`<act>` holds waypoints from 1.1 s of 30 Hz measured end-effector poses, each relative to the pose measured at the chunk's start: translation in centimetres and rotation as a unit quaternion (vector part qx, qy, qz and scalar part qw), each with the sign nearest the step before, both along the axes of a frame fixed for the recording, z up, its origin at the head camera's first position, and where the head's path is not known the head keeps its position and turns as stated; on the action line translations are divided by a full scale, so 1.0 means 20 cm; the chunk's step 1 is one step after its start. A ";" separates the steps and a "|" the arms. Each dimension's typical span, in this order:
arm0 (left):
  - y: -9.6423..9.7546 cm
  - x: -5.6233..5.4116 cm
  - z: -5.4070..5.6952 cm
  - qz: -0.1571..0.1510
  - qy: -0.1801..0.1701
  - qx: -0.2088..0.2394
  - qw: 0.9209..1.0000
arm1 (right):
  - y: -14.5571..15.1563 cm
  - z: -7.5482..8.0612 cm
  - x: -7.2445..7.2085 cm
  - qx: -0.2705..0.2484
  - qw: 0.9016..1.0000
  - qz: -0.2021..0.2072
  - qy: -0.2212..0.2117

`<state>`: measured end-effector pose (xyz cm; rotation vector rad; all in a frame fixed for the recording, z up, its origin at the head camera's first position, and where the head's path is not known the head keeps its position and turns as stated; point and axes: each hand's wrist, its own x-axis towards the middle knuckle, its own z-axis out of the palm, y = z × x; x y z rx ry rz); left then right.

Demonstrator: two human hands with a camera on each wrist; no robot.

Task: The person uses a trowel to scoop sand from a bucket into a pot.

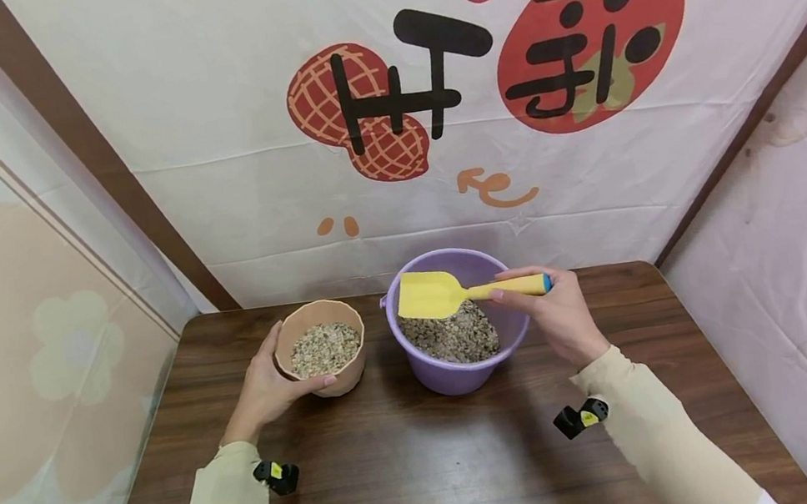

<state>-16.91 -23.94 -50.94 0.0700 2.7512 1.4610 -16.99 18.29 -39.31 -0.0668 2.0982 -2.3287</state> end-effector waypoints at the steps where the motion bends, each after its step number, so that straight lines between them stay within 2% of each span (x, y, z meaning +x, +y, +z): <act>1: 0.00 0.00 0.00 0.000 0.001 -0.001 1.000 | 0.02 0.00 0.01 0.001 1.000 -0.002 0.000; 9: -0.01 0.00 0.00 -0.002 -0.002 -0.007 1.000 | 0.11 -0.05 0.05 0.034 0.999 -0.036 -0.008; 18: -0.01 -0.01 0.01 -0.008 -0.001 -0.014 1.000 | 0.16 -0.09 0.08 0.014 0.998 -0.060 -0.022; 26: -0.01 -0.01 0.03 -0.008 0.004 -0.031 0.999 | 0.19 -0.10 0.08 0.004 0.998 -0.064 -0.020; 33: 0.00 0.00 0.07 -0.003 0.009 -0.047 0.999 | 0.20 -0.10 0.09 -0.009 0.998 -0.061 -0.014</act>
